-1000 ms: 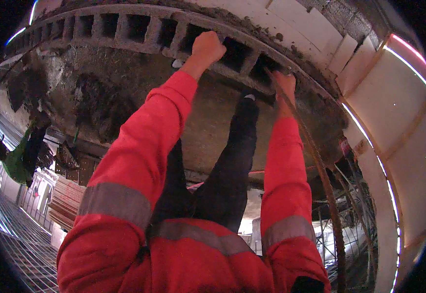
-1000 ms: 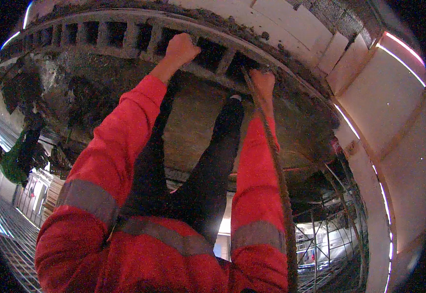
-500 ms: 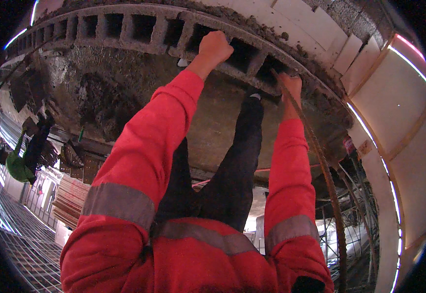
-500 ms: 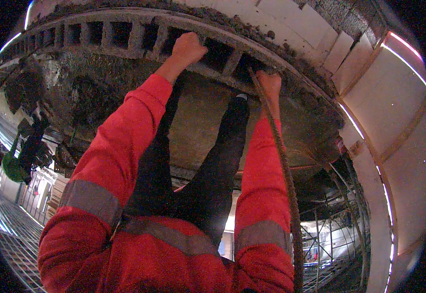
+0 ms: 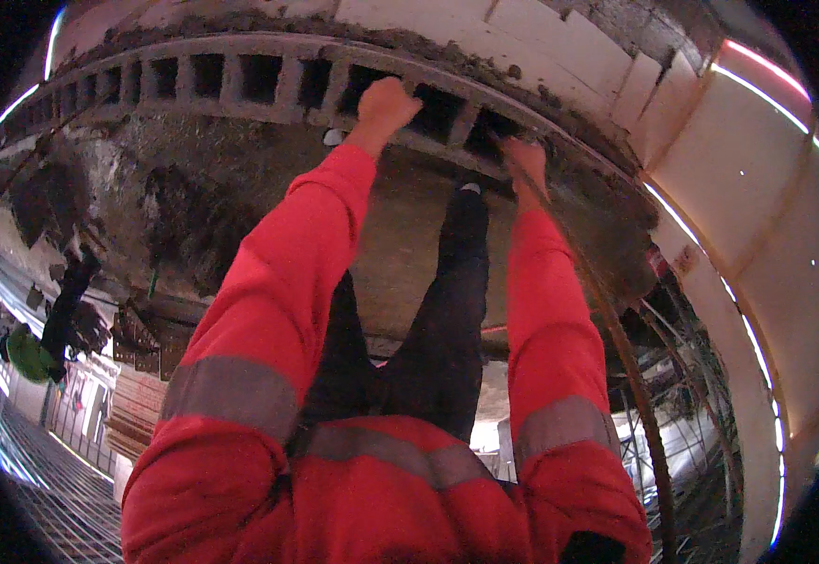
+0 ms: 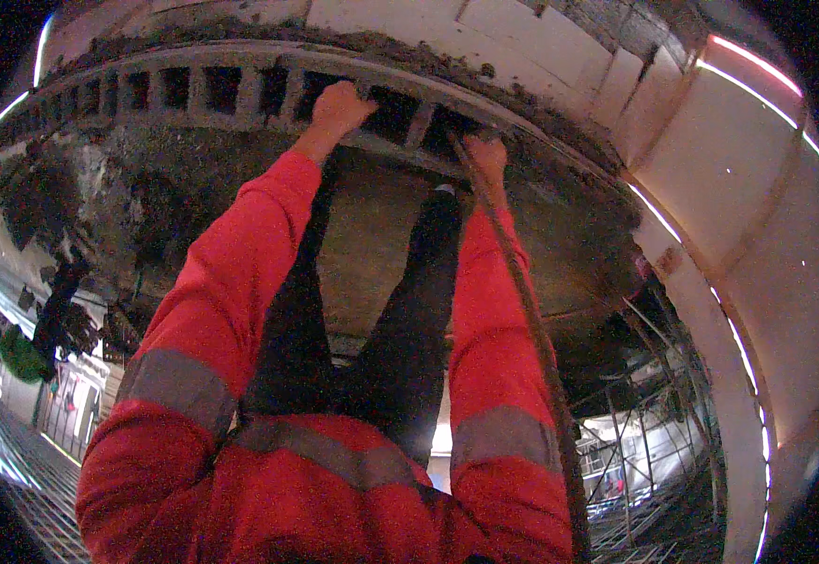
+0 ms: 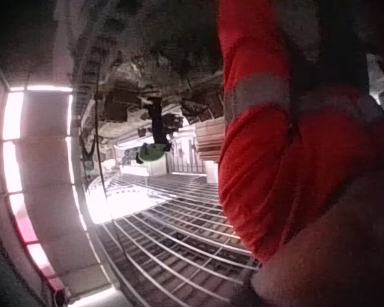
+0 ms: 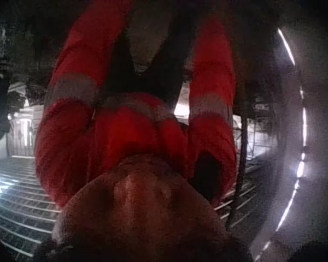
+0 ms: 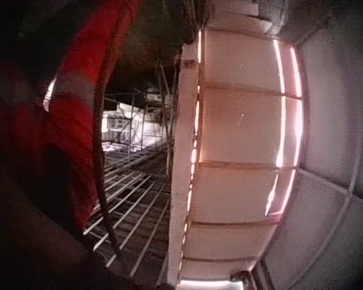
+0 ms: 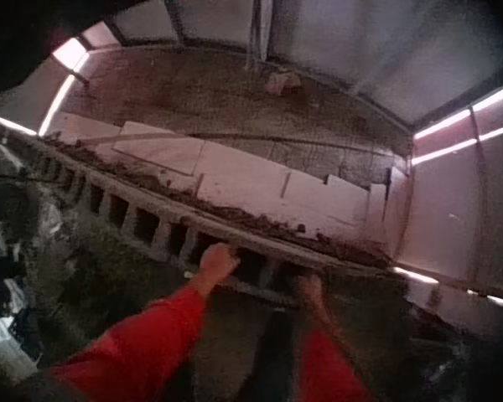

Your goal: The person picks up hollow concrete blocks from the ground and places them onto a partially built wall. They align each block with the existing course and press it into position. The person repeats this process, moving along the wall to continue building.

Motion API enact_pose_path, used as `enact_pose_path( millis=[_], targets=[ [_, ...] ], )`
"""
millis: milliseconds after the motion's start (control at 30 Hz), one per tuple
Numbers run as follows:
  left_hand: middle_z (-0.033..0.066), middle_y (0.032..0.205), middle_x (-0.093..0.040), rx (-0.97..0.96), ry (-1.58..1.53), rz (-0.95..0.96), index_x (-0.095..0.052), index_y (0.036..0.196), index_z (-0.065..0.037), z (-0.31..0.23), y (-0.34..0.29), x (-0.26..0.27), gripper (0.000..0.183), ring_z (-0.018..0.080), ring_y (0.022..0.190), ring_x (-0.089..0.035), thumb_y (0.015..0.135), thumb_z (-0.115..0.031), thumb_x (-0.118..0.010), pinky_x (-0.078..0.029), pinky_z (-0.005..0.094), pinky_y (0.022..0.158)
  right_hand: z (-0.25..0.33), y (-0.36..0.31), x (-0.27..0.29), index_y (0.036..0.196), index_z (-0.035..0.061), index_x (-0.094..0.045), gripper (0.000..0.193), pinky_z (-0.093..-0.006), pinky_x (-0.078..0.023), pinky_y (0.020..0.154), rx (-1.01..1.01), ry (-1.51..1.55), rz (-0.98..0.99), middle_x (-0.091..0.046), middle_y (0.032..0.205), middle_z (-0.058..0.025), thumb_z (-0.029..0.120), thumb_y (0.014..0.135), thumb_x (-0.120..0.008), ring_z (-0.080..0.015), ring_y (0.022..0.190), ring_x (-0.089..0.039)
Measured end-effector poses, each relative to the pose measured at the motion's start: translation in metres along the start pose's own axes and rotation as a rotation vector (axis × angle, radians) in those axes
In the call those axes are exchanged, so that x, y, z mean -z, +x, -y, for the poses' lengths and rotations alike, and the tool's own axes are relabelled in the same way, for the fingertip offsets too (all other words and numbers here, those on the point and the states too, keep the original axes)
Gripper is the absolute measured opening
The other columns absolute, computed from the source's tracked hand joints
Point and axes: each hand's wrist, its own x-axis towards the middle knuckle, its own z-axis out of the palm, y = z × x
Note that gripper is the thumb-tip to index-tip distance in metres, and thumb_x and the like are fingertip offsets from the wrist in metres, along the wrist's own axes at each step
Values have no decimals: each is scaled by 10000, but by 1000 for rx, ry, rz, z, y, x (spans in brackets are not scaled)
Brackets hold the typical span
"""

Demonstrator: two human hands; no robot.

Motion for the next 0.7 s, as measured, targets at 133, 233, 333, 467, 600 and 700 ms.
enact_pose_path(
  millis=[133,233,333,467,600,700],
  targets=[
    [212,942,-641,30,-10,28,-627,924,26,10,-6,11,481,349,920,-617,662,-372,-694,-489,421,809,46,-14,14,908,-74,-552,399,-354,-423,560,-362,494,-45,-585,745,-86,273,725,-625,-166,643,-538],
    [207,918,-645,-23,26,-27,-617,947,26,10,-13,14,506,349,908,-618,662,-384,-696,-493,420,800,45,-16,13,941,-40,-569,398,-371,-445,592,-398,532,9,-615,829,-107,293,734,-635,-203,685,-570],
    [201,941,-636,-133,14,-88,-585,1005,23,4,-22,13,524,345,922,-607,688,-382,-684,-485,418,811,6,-9,4,1006,-37,-575,477,-386,-490,681,-328,404,-7,-643,885,-164,346,737,-667,-261,762,-623],
    [192,990,-617,-262,-56,-444,-535,1072,21,34,-67,27,473,337,940,-590,732,-284,-656,-476,411,821,68,-48,13,1112,-59,-532,597,-390,-477,760,-181,405,-59,-631,972,-218,395,749,-666,-289,888,-620],
    [192,992,-609,-349,-138,-559,-524,1089,8,59,-132,61,418,344,932,-582,737,-190,-634,-475,420,790,64,-101,22,1239,-63,-452,745,-397,-425,872,-307,226,-187,-549,1162,-251,494,773,-619,-356,1064,-546],
    [196,976,-612,-170,-206,-547,-528,1100,-22,123,-177,79,413,355,925,-582,734,-187,-625,-473,438,764,75,-151,35,1242,-95,-440,763,-381,-394,925,-131,16,-62,-527,1203,-251,500,791,-597,-340,1104,-524]
  ],
)
